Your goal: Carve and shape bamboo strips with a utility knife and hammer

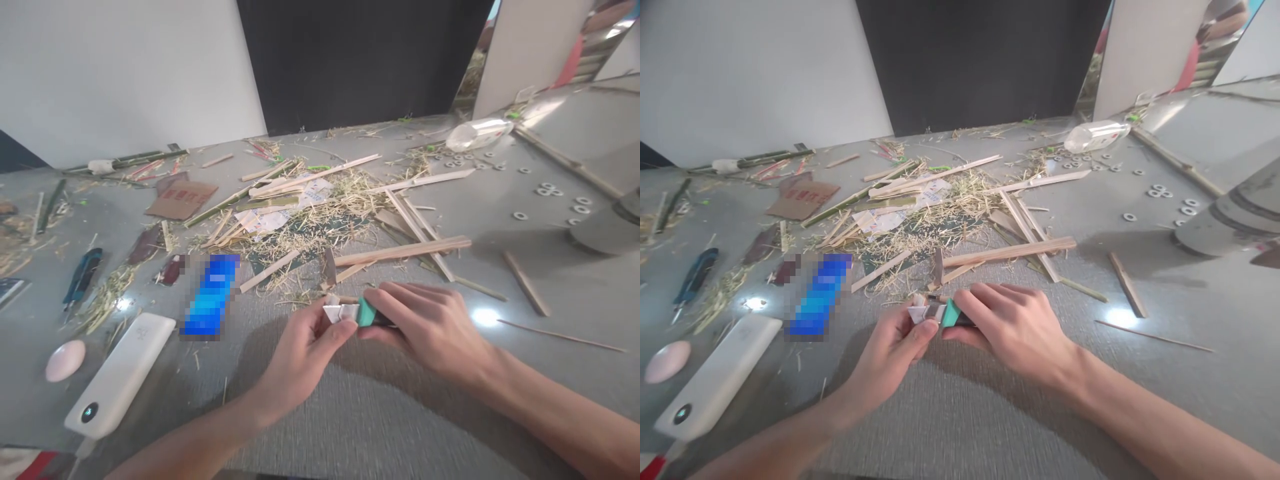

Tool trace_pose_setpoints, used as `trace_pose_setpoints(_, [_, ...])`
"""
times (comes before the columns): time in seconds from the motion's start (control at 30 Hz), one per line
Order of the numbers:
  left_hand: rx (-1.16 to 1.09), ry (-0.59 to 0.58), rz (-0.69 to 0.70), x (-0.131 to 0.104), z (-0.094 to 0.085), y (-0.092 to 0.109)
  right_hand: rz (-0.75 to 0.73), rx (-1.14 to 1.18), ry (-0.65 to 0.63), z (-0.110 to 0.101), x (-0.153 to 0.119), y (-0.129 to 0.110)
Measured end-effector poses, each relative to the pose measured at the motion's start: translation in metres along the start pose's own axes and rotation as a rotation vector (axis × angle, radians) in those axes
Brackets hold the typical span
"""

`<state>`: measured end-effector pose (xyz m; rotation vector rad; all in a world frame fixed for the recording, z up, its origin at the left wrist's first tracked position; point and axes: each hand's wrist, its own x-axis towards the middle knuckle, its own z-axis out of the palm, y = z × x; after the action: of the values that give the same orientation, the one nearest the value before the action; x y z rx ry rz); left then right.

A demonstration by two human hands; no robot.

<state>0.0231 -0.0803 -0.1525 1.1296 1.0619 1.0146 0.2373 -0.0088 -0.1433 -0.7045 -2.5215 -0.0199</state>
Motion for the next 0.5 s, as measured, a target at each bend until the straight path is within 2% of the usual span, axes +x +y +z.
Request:
trace_pose_setpoints(0.13, [0.039,0.073,0.013,-0.001,0.004,-0.003,0.016,-0.078,0.030,-0.001,-0.001,-0.006])
trace_pose_setpoints(0.27, [0.042,0.111,-0.050,-0.001,0.006,-0.001,0.033,-0.157,0.043,-0.002,-0.002,-0.011])
trace_pose_setpoints(0.4, [0.084,0.137,-0.025,-0.001,0.006,-0.001,0.126,-0.121,0.063,-0.004,-0.002,-0.009])
trace_pose_setpoints(0.5, [0.050,0.119,-0.071,0.000,0.004,-0.003,0.160,-0.044,0.067,-0.004,-0.002,-0.002])
